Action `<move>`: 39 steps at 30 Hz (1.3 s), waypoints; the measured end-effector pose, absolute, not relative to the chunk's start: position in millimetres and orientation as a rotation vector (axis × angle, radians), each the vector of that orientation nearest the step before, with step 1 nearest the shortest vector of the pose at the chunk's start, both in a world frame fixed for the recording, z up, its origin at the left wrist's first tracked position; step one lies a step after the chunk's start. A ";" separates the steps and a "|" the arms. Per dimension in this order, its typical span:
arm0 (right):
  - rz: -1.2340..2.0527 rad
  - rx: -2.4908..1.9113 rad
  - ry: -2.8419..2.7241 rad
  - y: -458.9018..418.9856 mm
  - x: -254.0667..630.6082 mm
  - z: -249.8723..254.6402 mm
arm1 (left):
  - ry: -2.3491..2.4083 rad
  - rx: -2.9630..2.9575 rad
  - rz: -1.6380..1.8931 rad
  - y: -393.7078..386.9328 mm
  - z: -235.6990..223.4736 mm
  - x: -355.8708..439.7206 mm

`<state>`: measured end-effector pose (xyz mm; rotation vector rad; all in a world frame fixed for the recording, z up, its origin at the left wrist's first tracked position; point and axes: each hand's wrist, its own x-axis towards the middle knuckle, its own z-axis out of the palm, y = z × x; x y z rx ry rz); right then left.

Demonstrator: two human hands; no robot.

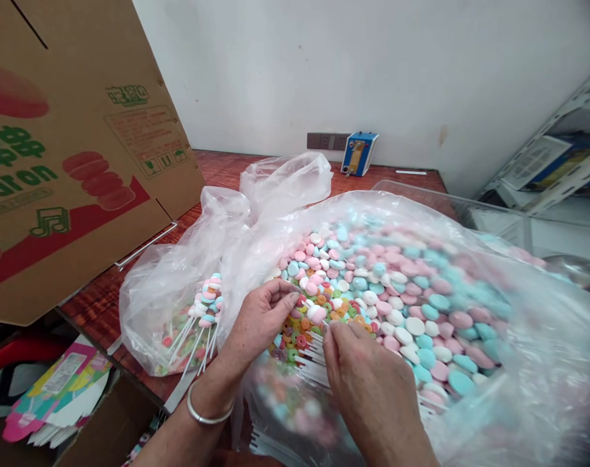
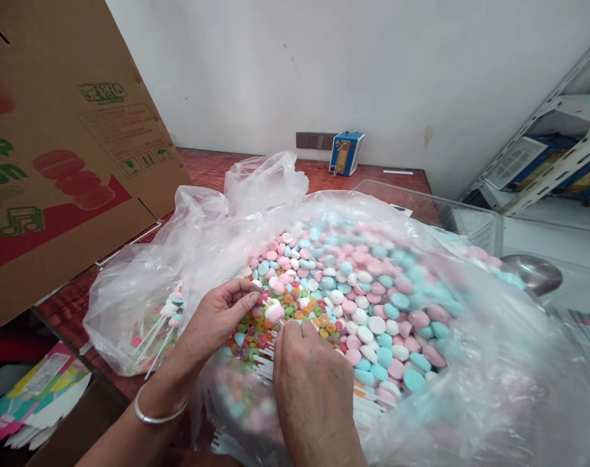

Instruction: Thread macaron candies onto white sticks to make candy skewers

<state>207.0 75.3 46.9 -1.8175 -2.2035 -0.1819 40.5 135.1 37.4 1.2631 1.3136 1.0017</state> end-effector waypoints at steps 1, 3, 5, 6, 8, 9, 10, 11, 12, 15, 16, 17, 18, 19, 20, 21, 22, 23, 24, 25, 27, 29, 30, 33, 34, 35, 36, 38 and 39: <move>-0.178 -1.815 -2.194 75.4 206.6 46.8 | 1.317 1.243 1.002 135.0 38.5 40.6; -0.186 -1.810 -2.186 75.7 206.3 47.0 | 1.313 1.227 0.990 135.1 40.6 40.7; -0.197 -1.799 -2.194 76.1 206.5 47.5 | 1.280 1.234 0.978 135.3 41.2 40.7; -0.199 -1.792 -2.196 76.2 206.7 47.6 | 1.262 1.233 0.979 135.4 40.8 40.8; -0.197 -1.787 -2.182 75.9 207.4 47.4 | 1.242 1.215 0.980 135.6 39.1 41.1; -0.193 -1.785 -2.170 75.4 207.9 47.0 | 1.241 1.195 0.974 135.7 37.9 41.5; -0.190 -1.785 -2.159 74.7 208.4 46.4 | 1.241 1.167 0.962 135.8 36.8 41.9; -0.188 -1.790 -2.150 73.9 208.9 45.8 | 1.240 1.136 0.948 135.9 35.8 42.5; -0.187 -1.796 -2.145 73.1 209.4 45.3 | 1.237 1.106 0.936 136.0 35.0 43.0; -0.188 -1.804 -2.153 72.2 210.9 45.3 | 1.226 1.064 0.931 136.3 33.4 44.2; -0.183 -1.807 -2.152 72.4 211.6 45.8 | 1.223 1.073 0.924 136.4 33.2 44.0; -0.173 -1.801 -2.154 72.9 212.5 46.4 | 1.226 1.096 0.916 136.3 33.2 43.3; -0.165 -1.795 -2.151 73.5 213.6 47.2 | 1.246 1.136 0.920 136.2 33.5 42.2; -0.158 -1.793 -2.147 74.1 215.0 47.9 | 1.289 1.205 0.939 135.8 34.0 40.5; -0.155 -1.794 -2.145 74.5 216.5 48.6 | 1.352 1.317 0.964 135.1 34.8 38.3; -0.155 -1.797 -2.156 74.8 218.1 49.2 | 1.422 1.470 0.976 134.2 35.8 35.8; -0.160 -1.801 -2.183 74.9 219.7 49.7 | 1.481 1.653 0.964 133.1 37.0 33.2; -0.163 -1.812 -2.222 74.9 221.0 50.1 | 1.515 1.842 0.915 131.8 38.1 30.7; -0.167 -1.831 -2.263 74.8 222.0 50.4 | 1.522 2.013 0.830 130.5 39.0 28.7; -0.163 -1.845 -2.313 74.8 222.7 50.5 | 1.517 2.144 0.726 129.3 39.5 27.2; -0.153 -1.862 -2.391 75.1 222.9 50.5 | 1.524 2.280 0.570 127.8 39.2 26.2; -0.144 -1.856 -2.424 75.4 222.4 50.7 | 1.554 2.306 0.533 127.5 37.6 27.4; -0.145 -1.852 -2.421 75.4 222.1 51.0 | 1.565 2.290 0.561 127.6 36.7 28.4; -0.170 -1.830 -2.378 74.5 222.0 53.2 | 1.548 2.174 0.736 128.0 36.2 31.6; -0.178 -1.815 -2.370 73.9 222.4 54.0 | 1.533 2.118 0.786 127.8 36.7 32.6; -0.185 -1.802 -2.365 73.4 223.0 54.6 | 1.520 2.058 0.824 127.5 37.4 33.6; -0.189 -1.793 -2.367 72.8 223.8 55.0 | 1.507 2.000 0.847 127.2 38.2 34.5; -0.198 -1.792 -2.363 71.9 225.8 55.2 | 1.497 1.893 0.880 126.7 39.3 36.5; -0.201 -1.796 -2.357 71.5 227.0 55.1 | 1.496 1.850 0.894 126.7 39.4 37.6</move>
